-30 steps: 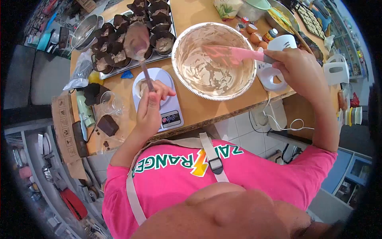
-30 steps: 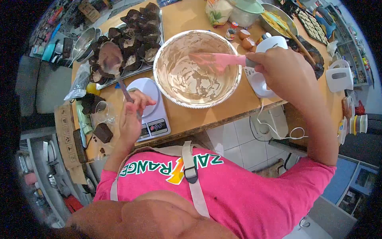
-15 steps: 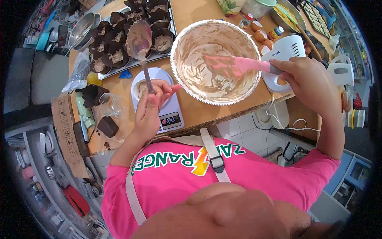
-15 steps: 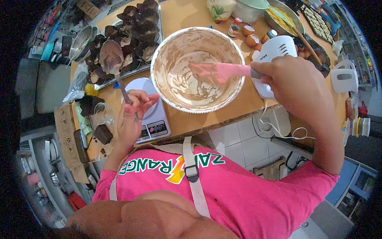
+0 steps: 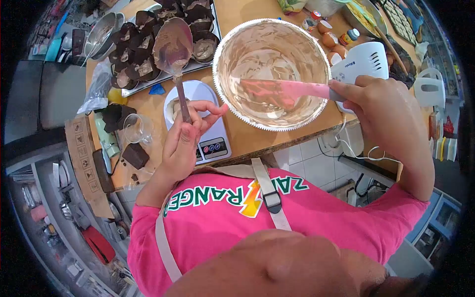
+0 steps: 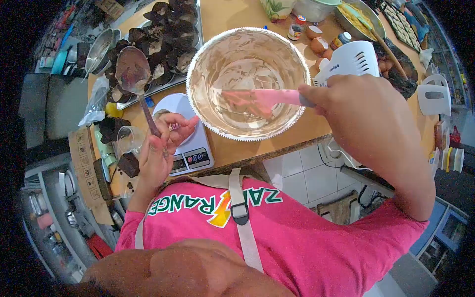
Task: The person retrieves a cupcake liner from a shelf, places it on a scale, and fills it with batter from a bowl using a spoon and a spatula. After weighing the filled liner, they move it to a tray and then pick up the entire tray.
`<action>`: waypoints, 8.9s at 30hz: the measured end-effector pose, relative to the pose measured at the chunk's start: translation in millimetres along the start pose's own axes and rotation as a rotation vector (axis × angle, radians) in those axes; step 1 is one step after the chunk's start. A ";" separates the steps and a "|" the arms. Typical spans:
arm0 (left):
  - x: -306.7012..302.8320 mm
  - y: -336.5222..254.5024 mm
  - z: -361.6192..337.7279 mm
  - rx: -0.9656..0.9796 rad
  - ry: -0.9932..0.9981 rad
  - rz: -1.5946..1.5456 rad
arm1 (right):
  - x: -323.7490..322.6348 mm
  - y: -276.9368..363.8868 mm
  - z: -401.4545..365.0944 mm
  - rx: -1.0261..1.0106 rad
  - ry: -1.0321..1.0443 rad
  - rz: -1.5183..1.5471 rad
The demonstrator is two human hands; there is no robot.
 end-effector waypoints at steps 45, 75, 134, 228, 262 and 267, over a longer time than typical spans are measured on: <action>2.0 41.5 23.4 0.078 -0.181 0.074 | -14.0 -69.4 63.2 -0.260 -0.080 0.042; -10.8 37.2 10.6 -0.041 -0.190 -0.022 | 32.2 -21.0 41.0 -0.219 0.422 0.263; -2.2 41.0 5.2 -0.015 -0.113 -0.033 | 54.3 6.4 -8.7 -0.012 0.173 0.169; -3.9 34.8 7.7 0.078 -0.173 0.090 | 55.1 2.7 -29.6 0.084 0.377 0.547; -27.1 27.7 60.5 -0.096 -0.116 -0.147 | 27.8 -4.8 -22.1 -0.221 -0.547 -0.562; -26.7 26.1 60.2 -0.100 -0.110 -0.127 | 28.6 8.1 -18.4 -0.231 -0.549 -0.594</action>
Point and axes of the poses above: each hand's wrist, its own z-axis towards the middle knuckle, its own x-axis out of the palm, y = z × x, the point moved 4 cm from there along z, towards the middle knuckle, and after that the axes turned 11 degrees about -z, right-handed, at the moved point
